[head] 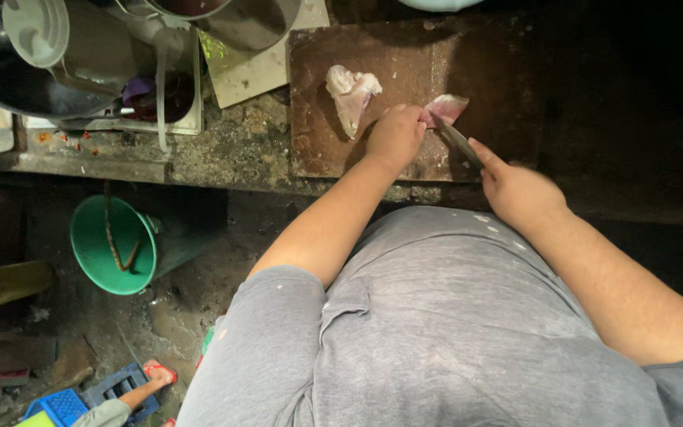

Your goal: The person slices meat on a wooden cutting board using a knife, placing the sliced pieces into a blue plastic bowl.

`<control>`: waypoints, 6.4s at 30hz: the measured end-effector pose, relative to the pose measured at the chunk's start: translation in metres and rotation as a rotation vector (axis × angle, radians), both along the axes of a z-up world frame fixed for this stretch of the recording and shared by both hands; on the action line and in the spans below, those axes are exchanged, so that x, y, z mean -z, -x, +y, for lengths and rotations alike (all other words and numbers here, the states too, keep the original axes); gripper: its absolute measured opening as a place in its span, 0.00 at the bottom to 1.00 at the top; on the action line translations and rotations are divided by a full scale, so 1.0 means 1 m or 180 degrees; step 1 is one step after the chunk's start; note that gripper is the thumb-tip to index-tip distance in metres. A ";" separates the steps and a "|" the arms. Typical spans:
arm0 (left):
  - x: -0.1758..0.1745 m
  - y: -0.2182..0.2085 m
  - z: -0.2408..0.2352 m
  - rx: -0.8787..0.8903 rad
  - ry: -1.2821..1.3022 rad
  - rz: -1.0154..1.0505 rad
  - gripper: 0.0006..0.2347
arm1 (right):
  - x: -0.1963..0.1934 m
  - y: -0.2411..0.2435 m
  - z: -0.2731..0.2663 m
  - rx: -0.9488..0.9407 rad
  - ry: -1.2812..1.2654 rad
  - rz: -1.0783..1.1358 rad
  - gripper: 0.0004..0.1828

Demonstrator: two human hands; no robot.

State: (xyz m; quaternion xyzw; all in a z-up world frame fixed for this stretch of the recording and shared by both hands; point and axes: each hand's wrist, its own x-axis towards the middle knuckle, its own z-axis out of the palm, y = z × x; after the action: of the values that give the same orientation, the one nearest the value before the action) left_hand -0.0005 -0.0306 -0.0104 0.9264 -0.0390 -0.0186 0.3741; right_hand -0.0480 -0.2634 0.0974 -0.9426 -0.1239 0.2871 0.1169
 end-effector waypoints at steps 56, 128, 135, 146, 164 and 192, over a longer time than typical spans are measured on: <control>0.003 -0.015 -0.010 0.0050 0.0190 0.0128 0.03 | -0.008 -0.004 -0.001 0.0292 -0.0318 0.0107 0.35; -0.032 -0.049 0.003 0.1328 -0.0629 0.0547 0.07 | -0.028 0.007 -0.050 0.1136 0.0050 0.0306 0.29; -0.014 -0.020 0.028 0.0560 0.1559 0.0647 0.09 | -0.026 0.004 -0.030 0.0827 0.0038 0.0291 0.29; -0.002 -0.014 0.028 -0.0012 0.0408 0.0022 0.12 | -0.037 -0.011 -0.001 0.0589 -0.0139 0.0411 0.36; -0.021 -0.019 0.030 0.0601 0.0099 -0.0351 0.06 | -0.029 -0.048 0.028 -0.0029 -0.0511 0.0248 0.35; -0.013 -0.009 0.031 0.0544 -0.0066 -0.0199 0.06 | -0.028 -0.025 0.006 -0.0070 0.0298 0.0896 0.38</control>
State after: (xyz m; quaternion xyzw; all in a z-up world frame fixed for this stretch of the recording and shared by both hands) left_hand 0.0088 0.0006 0.0028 0.9236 -0.1294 -0.0219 0.3602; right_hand -0.0231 -0.2571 0.1256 -0.8960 -0.1031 0.4233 0.0858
